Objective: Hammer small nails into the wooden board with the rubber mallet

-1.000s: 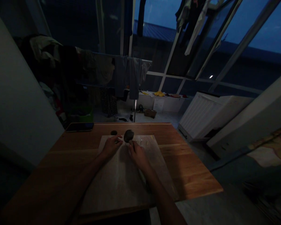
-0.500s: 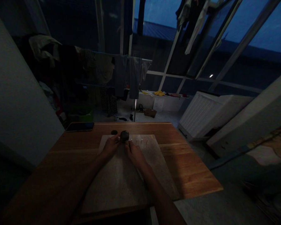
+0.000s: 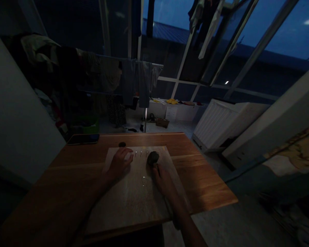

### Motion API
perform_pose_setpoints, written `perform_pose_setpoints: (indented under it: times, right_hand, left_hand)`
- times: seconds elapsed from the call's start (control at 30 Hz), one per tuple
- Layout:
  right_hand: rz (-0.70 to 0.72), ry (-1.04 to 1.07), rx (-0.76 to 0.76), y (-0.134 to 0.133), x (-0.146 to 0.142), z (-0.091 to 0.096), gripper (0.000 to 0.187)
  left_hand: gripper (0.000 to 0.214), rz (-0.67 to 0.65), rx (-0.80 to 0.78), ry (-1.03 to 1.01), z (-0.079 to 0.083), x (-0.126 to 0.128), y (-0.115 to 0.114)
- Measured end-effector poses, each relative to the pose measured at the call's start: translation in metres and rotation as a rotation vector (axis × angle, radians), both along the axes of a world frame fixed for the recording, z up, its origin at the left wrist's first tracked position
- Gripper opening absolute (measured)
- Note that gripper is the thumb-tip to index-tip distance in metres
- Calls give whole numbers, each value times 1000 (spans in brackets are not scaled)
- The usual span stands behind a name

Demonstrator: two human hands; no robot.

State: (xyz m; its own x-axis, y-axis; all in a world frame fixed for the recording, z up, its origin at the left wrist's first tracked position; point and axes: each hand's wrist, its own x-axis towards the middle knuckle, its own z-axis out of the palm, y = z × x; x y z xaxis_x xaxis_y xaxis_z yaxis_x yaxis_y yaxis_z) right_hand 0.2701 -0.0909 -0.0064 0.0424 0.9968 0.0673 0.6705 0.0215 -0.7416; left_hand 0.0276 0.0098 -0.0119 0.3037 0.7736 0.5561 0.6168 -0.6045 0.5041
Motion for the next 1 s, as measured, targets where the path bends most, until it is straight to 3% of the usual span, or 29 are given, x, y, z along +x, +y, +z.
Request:
perform_pose_setpoints:
  times: [0.13, 0.23, 0.33, 0.47, 0.6, 0.73, 0.87, 1.0]
  right_hand:
    - [-10, -3, 0, 3, -1, -4, 46]
    - [10, 5, 6, 4, -1, -6, 46]
    - [18, 11, -10, 5, 0, -7, 49]
    - [12, 12, -29, 6, 1, -8, 51]
    - [15, 39, -18, 5, 0, -7, 48]
    - [-6, 22, -16, 3, -1, -7, 51]
    - [-21, -3, -9, 4, 0, -9, 55]
    - [-20, 11, 1, 5, 0, -10, 54]
  left_hand:
    - [12, -421, 120, 390, 10, 21, -31]
    - [11, -529, 240, 591, 15, 43, -50]
    - [10, -555, 327, 675, 17, 61, -60]
    - [8, -544, 336, 696, 15, 70, -63]
    - [18, -505, 179, 664, 17, 60, -58]
    - [27, -318, -13, 516, 21, 25, -38]
    - [40, -136, -180, 176, 20, -18, -4]
    - [37, 3, -317, -22, 12, -41, 22]
